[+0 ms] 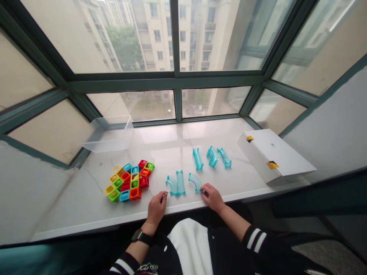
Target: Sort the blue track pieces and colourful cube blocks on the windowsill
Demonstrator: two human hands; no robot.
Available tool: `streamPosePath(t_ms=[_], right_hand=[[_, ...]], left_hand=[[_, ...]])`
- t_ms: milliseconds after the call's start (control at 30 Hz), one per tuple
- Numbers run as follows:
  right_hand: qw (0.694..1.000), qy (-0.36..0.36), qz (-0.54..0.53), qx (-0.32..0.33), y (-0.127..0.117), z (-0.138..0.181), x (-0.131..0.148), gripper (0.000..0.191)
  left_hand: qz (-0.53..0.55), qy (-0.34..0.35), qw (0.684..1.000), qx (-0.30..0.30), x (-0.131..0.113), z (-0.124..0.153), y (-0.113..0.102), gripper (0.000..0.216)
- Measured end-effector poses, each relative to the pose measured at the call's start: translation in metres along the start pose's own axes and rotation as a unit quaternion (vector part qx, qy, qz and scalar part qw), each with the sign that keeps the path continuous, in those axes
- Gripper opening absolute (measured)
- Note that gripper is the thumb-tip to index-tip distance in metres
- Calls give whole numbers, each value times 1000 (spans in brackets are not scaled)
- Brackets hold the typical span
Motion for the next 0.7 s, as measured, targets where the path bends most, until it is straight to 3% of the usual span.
streamPosePath(t_ms=[200,533,700], right_hand=[[1000,-10,-22,-16,-26,-8,10,20],[985,8,7,-172,-112,-43,4,15],[977,25,45,-208,-142,-71,-4,17]], left_hand=[[-19,2,1000,21,-1,-3,0,33],[-46,27,998,27,-8,-7,-3,33],[-51,31,998,23,-9,-7,-2,33]])
Point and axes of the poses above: each hand's wrist, its own z-axis away from the middle knuckle, its own y-axis out of the palm, x = y × z, the point moved 3 cm from there along -z, towards the middle knuckle, and after that the axes turned 10 degrees about y, right-handed, at the moved point
